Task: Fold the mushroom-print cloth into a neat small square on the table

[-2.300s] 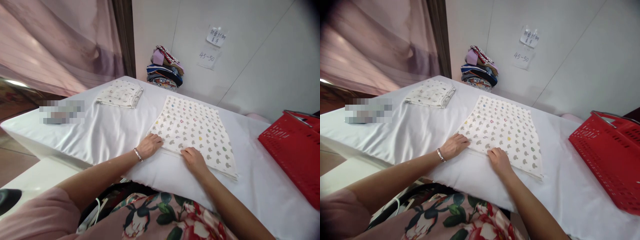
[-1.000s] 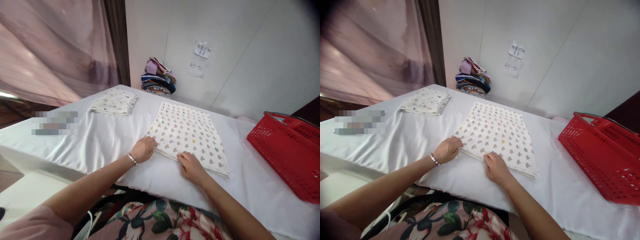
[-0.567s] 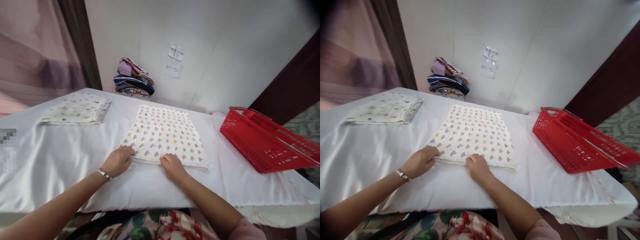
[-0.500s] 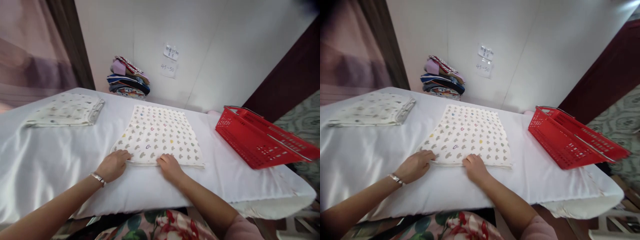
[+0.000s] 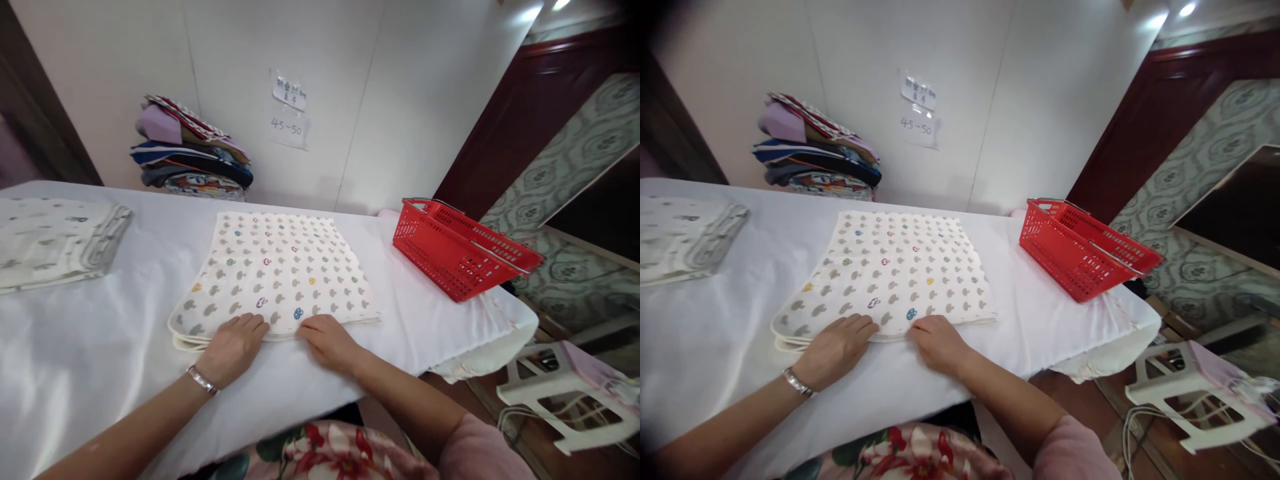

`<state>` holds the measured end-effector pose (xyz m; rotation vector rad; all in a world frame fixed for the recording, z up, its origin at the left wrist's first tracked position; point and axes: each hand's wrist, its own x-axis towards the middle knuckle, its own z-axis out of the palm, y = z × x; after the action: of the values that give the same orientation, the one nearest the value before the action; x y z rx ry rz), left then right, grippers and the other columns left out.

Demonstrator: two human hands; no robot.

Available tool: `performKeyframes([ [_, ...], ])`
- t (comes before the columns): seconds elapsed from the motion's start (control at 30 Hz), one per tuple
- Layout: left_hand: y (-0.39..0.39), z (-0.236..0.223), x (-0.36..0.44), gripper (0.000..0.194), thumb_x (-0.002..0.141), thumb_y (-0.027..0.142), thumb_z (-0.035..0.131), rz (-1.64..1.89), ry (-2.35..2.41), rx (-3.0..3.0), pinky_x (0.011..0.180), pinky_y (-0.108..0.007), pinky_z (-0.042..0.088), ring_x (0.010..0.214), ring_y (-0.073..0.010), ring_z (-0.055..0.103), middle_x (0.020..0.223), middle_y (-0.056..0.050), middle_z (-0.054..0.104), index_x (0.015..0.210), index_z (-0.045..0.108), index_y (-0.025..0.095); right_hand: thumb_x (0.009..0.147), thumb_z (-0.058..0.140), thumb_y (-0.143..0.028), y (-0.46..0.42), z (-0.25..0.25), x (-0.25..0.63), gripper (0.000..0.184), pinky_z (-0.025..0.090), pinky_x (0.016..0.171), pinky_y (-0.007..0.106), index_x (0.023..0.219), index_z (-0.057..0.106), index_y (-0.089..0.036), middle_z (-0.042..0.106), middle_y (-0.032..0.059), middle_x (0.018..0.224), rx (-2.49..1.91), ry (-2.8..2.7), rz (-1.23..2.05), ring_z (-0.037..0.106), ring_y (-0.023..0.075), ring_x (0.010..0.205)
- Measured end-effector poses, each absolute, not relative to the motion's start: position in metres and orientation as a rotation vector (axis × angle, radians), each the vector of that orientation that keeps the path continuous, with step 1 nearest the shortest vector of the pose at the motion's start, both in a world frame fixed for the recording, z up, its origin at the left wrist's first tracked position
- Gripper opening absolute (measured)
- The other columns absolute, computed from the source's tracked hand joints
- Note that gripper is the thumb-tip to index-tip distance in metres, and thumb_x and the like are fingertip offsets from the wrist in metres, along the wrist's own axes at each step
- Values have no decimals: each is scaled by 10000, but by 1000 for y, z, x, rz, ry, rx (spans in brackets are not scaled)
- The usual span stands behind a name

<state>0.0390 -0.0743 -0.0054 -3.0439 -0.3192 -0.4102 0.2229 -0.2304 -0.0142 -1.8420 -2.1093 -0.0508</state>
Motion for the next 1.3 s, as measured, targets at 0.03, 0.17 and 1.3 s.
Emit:
performKeyframes([
  [0.03, -74, -6, 40, 224, 782, 60, 419, -418, -325, -3052, 701, -321, 400, 779, -193, 533, 816, -49, 579, 821, 596, 192, 805, 444, -119, -241, -14, 233, 295, 359, 844, 304, 1067, 546, -208, 576, 54, 1059, -1857, -2041, -54, 482, 174, 978],
  [0.17, -71, -9, 39, 228, 798, 76, 412, -379, -347, -3080, 735, -316, 411, 814, -187, 539, 848, -47, 588, 855, 602, 190, 823, 413, -154, -287, -15, 285, 225, 391, 826, 316, 937, 604, -193, 612, 60, 958, -2089, -1473, -99, 526, 175, 916],
  [1.3, -65, -18, 40, 211, 789, 128, 428, -480, -336, -3151, 755, -327, 434, 849, -194, 545, 879, -40, 594, 894, 590, 212, 707, 543, -297, -308, -7, 343, 147, 294, 552, 234, 632, 575, -174, 589, 4, 646, -2673, -788, 337, 497, 131, 619],
])
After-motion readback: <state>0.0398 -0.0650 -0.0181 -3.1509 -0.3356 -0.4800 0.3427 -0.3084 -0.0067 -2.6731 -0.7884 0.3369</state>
